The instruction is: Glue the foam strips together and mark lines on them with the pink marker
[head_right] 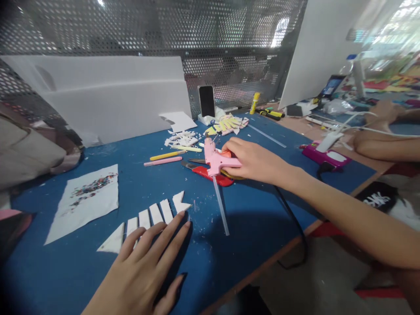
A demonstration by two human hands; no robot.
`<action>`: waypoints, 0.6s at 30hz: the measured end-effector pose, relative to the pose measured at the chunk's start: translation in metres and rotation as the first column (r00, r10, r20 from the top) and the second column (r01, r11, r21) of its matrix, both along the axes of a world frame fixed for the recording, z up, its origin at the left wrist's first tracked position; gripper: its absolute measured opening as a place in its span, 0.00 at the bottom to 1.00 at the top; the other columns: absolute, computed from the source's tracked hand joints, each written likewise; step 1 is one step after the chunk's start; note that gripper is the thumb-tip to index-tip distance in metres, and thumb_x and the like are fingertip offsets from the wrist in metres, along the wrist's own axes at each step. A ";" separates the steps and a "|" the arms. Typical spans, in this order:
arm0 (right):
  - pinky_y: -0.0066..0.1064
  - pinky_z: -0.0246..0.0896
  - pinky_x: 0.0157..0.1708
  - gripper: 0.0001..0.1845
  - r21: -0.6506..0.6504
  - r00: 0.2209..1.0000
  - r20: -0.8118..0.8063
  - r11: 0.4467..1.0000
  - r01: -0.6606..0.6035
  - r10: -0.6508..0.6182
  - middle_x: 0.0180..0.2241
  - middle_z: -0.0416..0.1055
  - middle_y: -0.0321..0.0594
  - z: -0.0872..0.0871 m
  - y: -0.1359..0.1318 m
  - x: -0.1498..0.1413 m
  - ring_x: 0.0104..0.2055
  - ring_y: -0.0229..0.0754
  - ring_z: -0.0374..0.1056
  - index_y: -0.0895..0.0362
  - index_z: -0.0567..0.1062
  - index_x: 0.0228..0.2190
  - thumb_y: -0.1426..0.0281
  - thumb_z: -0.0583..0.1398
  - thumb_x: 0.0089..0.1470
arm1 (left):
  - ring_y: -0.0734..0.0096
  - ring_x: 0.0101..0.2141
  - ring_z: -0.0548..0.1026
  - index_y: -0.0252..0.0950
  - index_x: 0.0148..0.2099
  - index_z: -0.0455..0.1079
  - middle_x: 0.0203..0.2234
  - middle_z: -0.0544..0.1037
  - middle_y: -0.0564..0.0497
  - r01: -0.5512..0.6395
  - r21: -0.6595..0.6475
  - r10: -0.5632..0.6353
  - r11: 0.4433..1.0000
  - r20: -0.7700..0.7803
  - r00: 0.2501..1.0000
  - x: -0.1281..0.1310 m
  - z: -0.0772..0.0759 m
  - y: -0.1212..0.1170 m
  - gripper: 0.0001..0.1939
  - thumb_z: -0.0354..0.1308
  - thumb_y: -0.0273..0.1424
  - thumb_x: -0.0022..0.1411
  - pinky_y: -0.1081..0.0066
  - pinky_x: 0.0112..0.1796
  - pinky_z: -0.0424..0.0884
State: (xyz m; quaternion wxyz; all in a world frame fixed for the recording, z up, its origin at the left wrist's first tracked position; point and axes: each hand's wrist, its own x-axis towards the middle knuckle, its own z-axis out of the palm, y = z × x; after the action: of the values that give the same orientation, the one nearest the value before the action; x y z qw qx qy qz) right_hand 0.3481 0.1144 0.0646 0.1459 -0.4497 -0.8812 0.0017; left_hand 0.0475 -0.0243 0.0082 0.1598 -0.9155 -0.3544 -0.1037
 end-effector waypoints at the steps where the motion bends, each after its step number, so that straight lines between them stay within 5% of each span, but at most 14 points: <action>1: 0.34 0.59 0.36 0.14 0.028 1.000 -0.021 0.999 -0.023 0.023 0.37 0.68 0.43 0.001 -0.001 -0.001 0.37 0.44 0.66 0.58 0.70 0.38 0.61 0.60 0.55 | 0.61 0.52 0.66 0.36 0.68 0.57 0.66 0.61 0.47 -0.001 0.000 0.001 1.000 -0.001 1.000 0.000 0.000 0.000 0.32 0.48 0.46 0.67 0.61 0.52 0.53; 7: 0.32 0.60 0.37 0.14 0.186 0.971 -0.169 0.973 -0.137 0.169 0.38 0.71 0.42 0.007 -0.011 -0.014 0.38 0.42 0.67 0.58 0.72 0.42 0.63 0.61 0.56 | 0.61 0.52 0.67 0.36 0.68 0.57 0.66 0.60 0.46 -0.014 0.004 0.014 1.000 -0.006 1.000 -0.002 0.000 -0.001 0.32 0.48 0.46 0.67 0.61 0.52 0.54; 9: 0.31 0.60 0.35 0.14 0.131 0.935 -0.285 0.975 -0.179 0.210 0.36 0.72 0.41 0.006 -0.015 -0.021 0.35 0.41 0.67 0.58 0.73 0.41 0.61 0.60 0.58 | 0.61 0.52 0.67 0.36 0.68 0.57 0.66 0.61 0.46 -0.010 0.006 0.010 1.000 -0.011 1.000 -0.002 -0.001 -0.001 0.32 0.47 0.46 0.67 0.61 0.52 0.54; 11: 0.28 0.59 0.29 0.16 -0.065 0.877 -0.437 0.966 -0.252 0.200 0.32 0.72 0.40 0.001 -0.016 -0.028 0.30 0.37 0.65 0.59 0.75 0.38 0.58 0.58 0.61 | 0.61 0.52 0.67 0.36 0.68 0.58 0.65 0.63 0.46 -0.006 0.013 0.006 1.000 -0.010 1.000 -0.001 -0.002 0.001 0.32 0.47 0.47 0.68 0.61 0.52 0.54; 14: 0.24 0.54 0.19 0.23 -0.414 0.756 -0.643 0.774 -0.478 0.123 0.31 0.73 0.41 -0.010 -0.016 -0.034 0.22 0.31 0.60 0.62 0.74 0.41 0.54 0.54 0.64 | 0.62 0.52 0.67 0.35 0.67 0.59 0.64 0.65 0.45 0.001 0.020 0.000 1.000 -0.013 1.000 -0.001 -0.005 0.003 0.32 0.47 0.47 0.68 0.62 0.52 0.54; 16: 0.22 0.51 0.16 0.27 -0.513 0.700 -0.708 0.613 -0.602 0.095 0.31 0.73 0.42 -0.017 -0.014 -0.034 0.20 0.29 0.59 0.64 0.74 0.43 0.51 0.52 0.65 | 0.62 0.52 0.66 0.36 0.67 0.59 0.63 0.66 0.46 0.004 0.019 -0.004 1.000 -0.013 1.000 -0.002 -0.008 0.004 0.32 0.46 0.47 0.68 0.62 0.51 0.54; 18: 0.20 0.50 0.16 0.27 -0.565 0.703 -0.706 0.527 -0.634 0.088 0.30 0.73 0.42 -0.021 -0.012 -0.032 0.20 0.28 0.60 0.64 0.75 0.41 0.51 0.52 0.65 | 0.61 0.53 0.65 0.37 0.66 0.61 0.63 0.67 0.47 -0.018 0.012 0.018 1.000 0.005 1.000 -0.002 -0.010 0.003 0.30 0.46 0.47 0.69 0.61 0.51 0.55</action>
State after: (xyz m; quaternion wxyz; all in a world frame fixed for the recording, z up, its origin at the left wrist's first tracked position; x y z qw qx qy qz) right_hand 0.3163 0.1028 0.0432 0.2020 -0.2338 -0.7709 0.5570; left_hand 0.0454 -0.0212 -0.0019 0.1656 -0.9110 -0.3623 -0.1065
